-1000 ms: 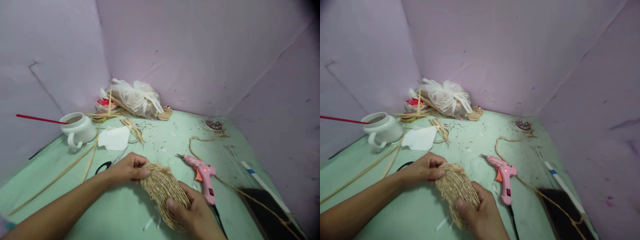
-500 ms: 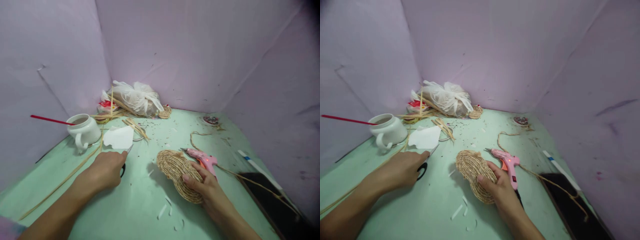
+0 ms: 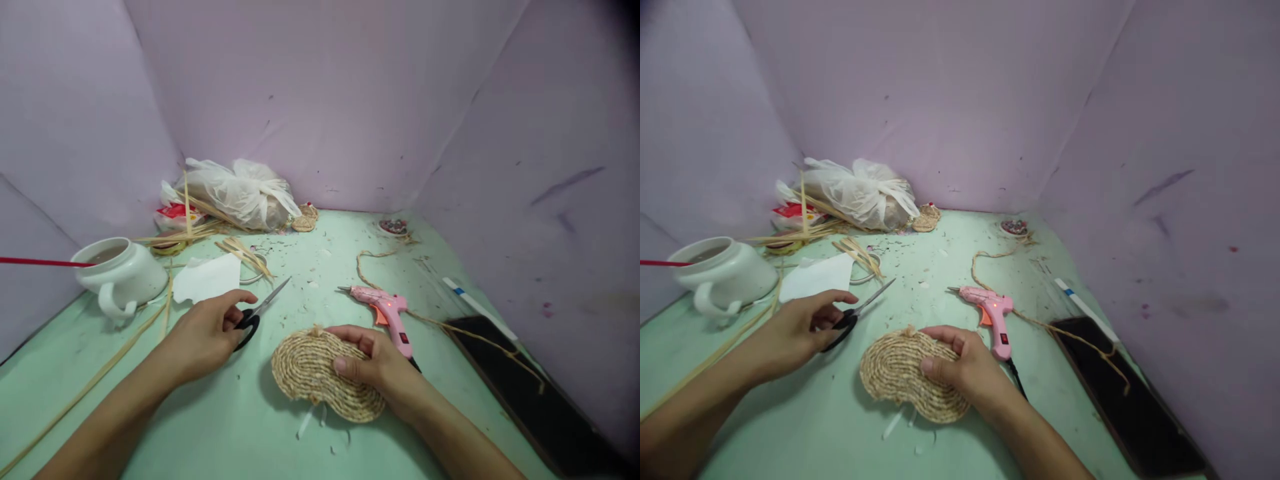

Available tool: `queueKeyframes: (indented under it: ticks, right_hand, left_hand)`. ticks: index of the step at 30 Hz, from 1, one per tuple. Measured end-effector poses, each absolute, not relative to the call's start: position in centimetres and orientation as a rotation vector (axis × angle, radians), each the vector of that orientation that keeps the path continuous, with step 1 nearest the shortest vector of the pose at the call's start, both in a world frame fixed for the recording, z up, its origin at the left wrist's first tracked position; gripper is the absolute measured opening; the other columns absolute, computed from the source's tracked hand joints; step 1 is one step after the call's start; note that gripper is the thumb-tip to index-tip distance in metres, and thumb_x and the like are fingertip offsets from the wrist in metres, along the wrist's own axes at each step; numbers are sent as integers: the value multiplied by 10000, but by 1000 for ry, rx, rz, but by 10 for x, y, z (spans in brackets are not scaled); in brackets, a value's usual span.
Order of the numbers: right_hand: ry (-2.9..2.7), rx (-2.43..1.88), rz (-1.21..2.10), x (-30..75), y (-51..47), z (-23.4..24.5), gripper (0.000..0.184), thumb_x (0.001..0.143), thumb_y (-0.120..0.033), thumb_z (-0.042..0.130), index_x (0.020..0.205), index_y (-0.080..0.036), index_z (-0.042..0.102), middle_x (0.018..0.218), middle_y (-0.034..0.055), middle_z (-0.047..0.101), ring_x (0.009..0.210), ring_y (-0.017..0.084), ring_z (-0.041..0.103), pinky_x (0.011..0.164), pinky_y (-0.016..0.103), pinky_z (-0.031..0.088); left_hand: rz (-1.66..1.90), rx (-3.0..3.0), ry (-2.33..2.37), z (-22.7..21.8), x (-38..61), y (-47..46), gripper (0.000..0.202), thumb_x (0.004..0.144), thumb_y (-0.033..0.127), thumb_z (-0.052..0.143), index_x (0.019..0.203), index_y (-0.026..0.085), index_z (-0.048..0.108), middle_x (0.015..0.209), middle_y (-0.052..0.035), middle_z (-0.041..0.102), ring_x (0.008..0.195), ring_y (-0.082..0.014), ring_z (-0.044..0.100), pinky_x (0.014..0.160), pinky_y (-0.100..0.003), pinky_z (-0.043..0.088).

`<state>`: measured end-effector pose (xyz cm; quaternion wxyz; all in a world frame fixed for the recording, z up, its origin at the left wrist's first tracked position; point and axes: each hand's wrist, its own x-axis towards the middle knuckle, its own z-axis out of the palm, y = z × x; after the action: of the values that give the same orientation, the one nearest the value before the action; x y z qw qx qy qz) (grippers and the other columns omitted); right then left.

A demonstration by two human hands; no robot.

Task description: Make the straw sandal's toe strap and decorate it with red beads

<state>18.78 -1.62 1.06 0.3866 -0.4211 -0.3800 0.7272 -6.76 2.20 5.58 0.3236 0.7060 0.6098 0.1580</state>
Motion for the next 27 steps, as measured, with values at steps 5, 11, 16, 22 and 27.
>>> queueKeyframes:
  ticks: [5, 11, 16, 22, 27]
  right_hand:
    - [-1022, -1156, 1804, 188, -18, 11, 346, 562, -252, 795, 885, -184, 691, 808, 24, 720, 671, 134, 651, 636, 248, 491]
    - [-1041, -1124, 1797, 188, -19, 11, 340, 577, -246, 782, 897, -176, 689, 808, 27, 722, 677, 140, 657, 646, 258, 500]
    - [-1043, -1089, 1823, 187, -20, 11, 341, 594, -248, 775, 912, -163, 686, 806, 36, 719, 693, 152, 659, 666, 279, 502]
    - [-798, -838, 1879, 194, -20, 20, 454, 619, -365, 747, 1029, -195, 650, 972, 85, 700, 864, 221, 653, 784, 355, 489]
    - [-819, -587, 1760, 190, -20, 23, 499, 631, -328, 727, 1111, -250, 614, 1157, 62, 633, 1057, 249, 565, 832, 366, 466]
  left_hand:
    - [644, 1388, 1420, 58, -56, 21, 466, 620, 302, 668, 1035, 160, 509, 557, 64, 492, 517, -110, 459, 496, -226, 338]
    - [644, 1236, 1318, 55, -40, 13, 720, 617, 328, 721, 1259, 139, 455, 570, 39, 572, 488, -94, 451, 502, -239, 347]
    - [699, 1100, 1218, 45, -35, 13, 588, 550, 226, 759, 1092, 128, 552, 633, 6, 634, 563, -104, 539, 552, -230, 407]
    - [760, 946, 1124, 36, -32, 13, 509, 486, 135, 750, 945, 140, 531, 628, 12, 625, 495, -79, 516, 426, -169, 373]
    - [1012, 811, 1140, 35, -24, 11, 551, 495, 157, 753, 978, 136, 488, 556, 56, 541, 431, -55, 422, 323, -138, 304]
